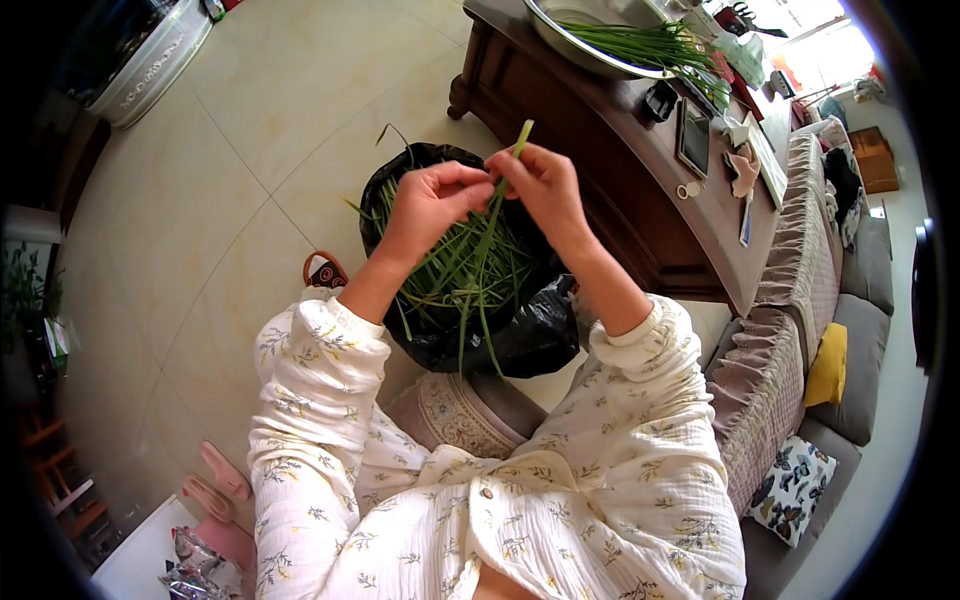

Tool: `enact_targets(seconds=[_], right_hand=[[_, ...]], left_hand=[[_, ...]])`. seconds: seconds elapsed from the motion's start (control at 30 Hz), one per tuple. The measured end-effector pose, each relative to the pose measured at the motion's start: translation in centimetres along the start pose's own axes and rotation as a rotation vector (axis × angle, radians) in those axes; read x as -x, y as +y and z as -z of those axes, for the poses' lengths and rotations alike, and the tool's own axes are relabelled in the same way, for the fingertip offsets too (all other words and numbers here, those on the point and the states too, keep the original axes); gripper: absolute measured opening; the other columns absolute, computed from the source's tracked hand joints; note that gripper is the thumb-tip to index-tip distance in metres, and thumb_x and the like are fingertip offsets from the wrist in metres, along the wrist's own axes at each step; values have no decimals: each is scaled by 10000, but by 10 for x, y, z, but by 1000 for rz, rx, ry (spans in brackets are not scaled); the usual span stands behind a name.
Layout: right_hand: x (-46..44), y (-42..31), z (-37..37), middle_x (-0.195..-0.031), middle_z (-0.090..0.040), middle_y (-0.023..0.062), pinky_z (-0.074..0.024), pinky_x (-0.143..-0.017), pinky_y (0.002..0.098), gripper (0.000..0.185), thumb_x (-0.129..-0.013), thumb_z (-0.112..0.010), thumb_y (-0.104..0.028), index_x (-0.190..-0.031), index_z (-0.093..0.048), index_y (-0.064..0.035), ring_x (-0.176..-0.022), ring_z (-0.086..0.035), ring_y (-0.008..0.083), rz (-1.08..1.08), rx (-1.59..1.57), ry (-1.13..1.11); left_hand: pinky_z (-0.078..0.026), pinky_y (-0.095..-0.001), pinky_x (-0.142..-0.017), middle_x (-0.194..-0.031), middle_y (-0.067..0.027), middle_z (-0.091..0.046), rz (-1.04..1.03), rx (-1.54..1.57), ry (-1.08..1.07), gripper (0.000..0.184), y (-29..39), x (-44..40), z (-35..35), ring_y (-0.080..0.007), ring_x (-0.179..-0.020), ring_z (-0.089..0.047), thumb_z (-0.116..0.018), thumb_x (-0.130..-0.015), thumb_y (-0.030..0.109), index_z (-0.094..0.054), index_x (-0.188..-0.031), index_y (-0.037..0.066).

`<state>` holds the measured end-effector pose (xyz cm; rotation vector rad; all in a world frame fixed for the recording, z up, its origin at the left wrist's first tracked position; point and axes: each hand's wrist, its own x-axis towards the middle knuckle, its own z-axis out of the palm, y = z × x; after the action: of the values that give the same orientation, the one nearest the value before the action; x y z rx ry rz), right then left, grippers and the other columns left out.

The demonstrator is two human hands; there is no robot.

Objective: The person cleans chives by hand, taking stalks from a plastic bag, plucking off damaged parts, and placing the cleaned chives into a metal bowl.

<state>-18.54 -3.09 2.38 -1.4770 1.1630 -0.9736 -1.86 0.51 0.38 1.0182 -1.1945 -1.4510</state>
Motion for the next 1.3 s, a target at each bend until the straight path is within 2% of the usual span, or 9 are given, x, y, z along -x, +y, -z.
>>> enact_targets(seconds=[0.1, 0.2, 0.33, 0.5, 0.7, 0.8, 1.0, 1.23, 1.3], right_hand=[[-5, -15, 14, -783, -636, 36, -493, -630, 233, 230, -918, -547, -216, -880, -653, -15, -652, -591, 102, -125, -334, -96], [-8, -17, 21, -803, -634, 38, -490, -666, 231, 253, -926, -541, -241, -913, -644, -11, -700, -596, 102, -176, -409, -132], [-13, -20, 32, -827, -630, 40, -484, -677, 226, 286, -939, -530, -269, -953, -630, -1, -712, -586, 92, -177, -428, -106], [-21, -16, 59, -840, -627, 48, -473, -668, 226, 324, -962, -488, -290, -983, -625, 3, -707, -569, 90, -153, -469, -42], [-28, -10, 85, -836, -629, 56, -473, -623, 222, 349, -961, -483, -312, -987, -626, 5, -683, -569, 95, -119, -496, 53], [-30, -7, 98, -815, -633, 62, -476, -595, 222, 343, -961, -484, -304, -970, -629, 7, -659, -569, 98, -90, -531, 116], [-32, 1, 105, -795, -640, 71, -488, -578, 227, 324, -963, -483, -279, -931, -635, 5, -623, -575, 106, -14, -580, 232], [-35, 0, 109, -788, -639, 90, -497, -564, 241, 325, -966, -473, -263, -908, -627, 17, -623, -579, 120, 20, -627, 396], [-36, 1, 121, -792, -637, 97, -500, -560, 251, 330, -972, -458, -252, -916, -622, 28, -628, -579, 132, 34, -667, 443]], left_hand=[[-429, -173, -593, -905, -5, -667, -41, 14, 142, 194, 7, -6, 10, -54, -662, -585, -640, -869, 137, -652, -1036, 38], [-430, -173, -580, -928, -13, -663, 183, 244, -89, 201, 14, -4, 13, -49, -623, -562, -624, -880, 148, -647, -1046, 36], [-430, -170, -520, -812, -48, -665, 351, 199, -386, 211, 10, -1, 12, -56, -547, -541, -607, -883, 135, -643, -1048, 10], [-462, -179, -510, -774, -78, -671, 472, 318, -505, 196, 10, 2, 16, -91, -545, -596, -620, -868, 136, -653, -971, -28], [-473, -192, -505, -774, -92, -677, 533, 248, -536, 194, 6, 7, 15, -111, -558, -617, -605, -884, 159, -658, -926, -23], [-469, -191, -502, -766, -86, -674, 496, 246, -502, 192, 0, 8, 17, -114, -557, -618, -593, -898, 172, -661, -922, -6], [-429, -174, -533, -780, -54, -675, 291, 384, -164, 199, -12, 8, 13, -93, -604, -620, -593, -909, 215, -667, -933, 32], [-444, -190, -554, -801, -48, -678, 249, 414, 76, 198, -21, 7, 10, -100, -623, -626, -597, -906, 235, -669, -940, 54], [-486, -226, -596, -809, -59, -676, 274, 110, -14, 217, -15, 9, 15, -116, -653, -636, -590, -906, 208, -649, -993, 18]])
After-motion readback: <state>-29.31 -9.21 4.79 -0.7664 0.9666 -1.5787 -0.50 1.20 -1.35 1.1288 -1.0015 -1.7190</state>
